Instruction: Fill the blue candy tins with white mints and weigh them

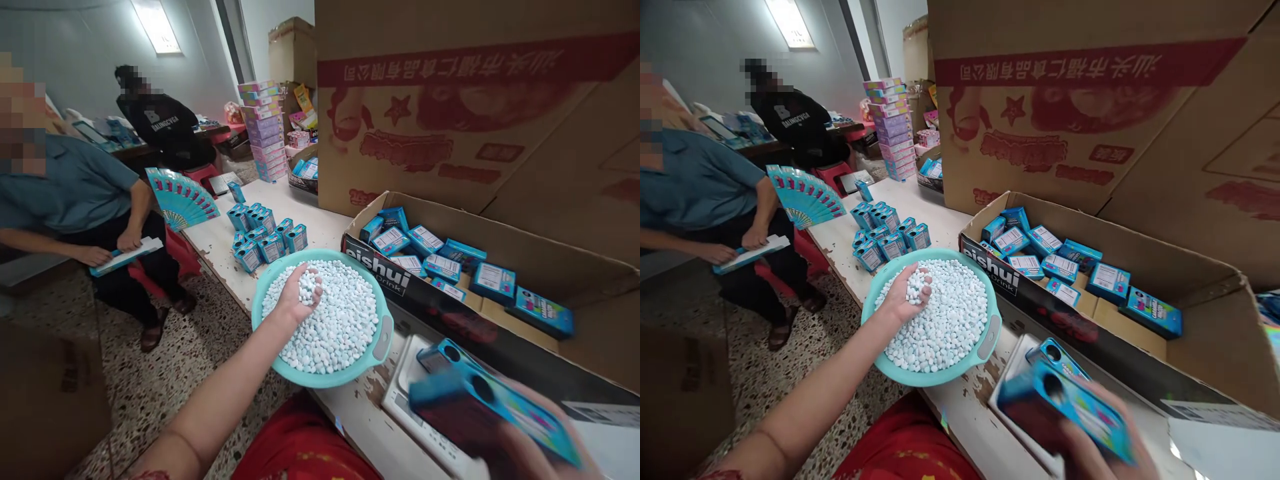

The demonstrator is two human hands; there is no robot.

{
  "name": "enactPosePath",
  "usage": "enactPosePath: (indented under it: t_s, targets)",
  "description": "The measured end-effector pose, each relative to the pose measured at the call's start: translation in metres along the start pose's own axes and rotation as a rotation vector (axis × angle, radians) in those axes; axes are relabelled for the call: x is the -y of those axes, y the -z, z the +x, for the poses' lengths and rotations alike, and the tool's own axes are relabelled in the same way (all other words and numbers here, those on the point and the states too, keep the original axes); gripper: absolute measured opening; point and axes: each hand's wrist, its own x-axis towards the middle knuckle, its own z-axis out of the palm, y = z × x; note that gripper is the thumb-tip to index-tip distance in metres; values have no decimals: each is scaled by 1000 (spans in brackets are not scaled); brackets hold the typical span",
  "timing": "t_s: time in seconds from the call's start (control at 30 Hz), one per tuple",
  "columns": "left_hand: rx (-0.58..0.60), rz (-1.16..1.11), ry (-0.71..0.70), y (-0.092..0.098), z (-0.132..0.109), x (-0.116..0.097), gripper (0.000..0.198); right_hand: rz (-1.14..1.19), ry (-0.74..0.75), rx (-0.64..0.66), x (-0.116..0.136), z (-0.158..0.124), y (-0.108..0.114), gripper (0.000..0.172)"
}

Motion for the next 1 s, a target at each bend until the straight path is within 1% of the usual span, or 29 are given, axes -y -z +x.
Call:
enactPosePath:
  t_s: [0.07, 0.1, 0.17, 0.23, 0.27, 0.33, 0.43, 0.5, 0.6, 0.67, 0.83, 1.0]
  targets:
    - [69, -3, -35, -12, -8, -4, 17, -1, 18, -3, 29, 12, -33, 45]
    - [115, -3, -61, -19, -12, -6, 19, 2, 49, 20, 42, 20, -52, 44]
    - [193, 4, -111, -34, -20, -11, 21, 6, 157, 111, 60, 37, -89, 44]
    - [218, 24, -164, -48, -25, -13, 22, -24, 267, 183, 67, 50, -119, 43]
    - [214, 38, -197, -53, -27, -13, 22, -48, 306, 212, 67, 55, -131, 43]
    - [189, 74, -291, -60, -26, -10, 21, -102, 355, 260, 64, 60, -146, 43]
    - [117, 123, -433, -61, -20, -3, 19, -162, 365, 291, 61, 62, -153, 43]
    - [99, 136, -466, -58, -16, 1, 23, -188, 364, 292, 62, 62, -153, 43]
    - [166, 134, -472, -55, -13, 4, 30, -227, 410, 309, 66, 62, -152, 42]
    - [187, 125, -492, -55, -13, 5, 32, -241, 433, 326, 67, 63, -152, 42]
    - [218, 165, -548, -55, -14, 4, 34, -230, 378, 315, 68, 65, -153, 41]
    - [204, 172, -586, -54, -15, 2, 37, -185, 335, 310, 69, 66, -155, 43]
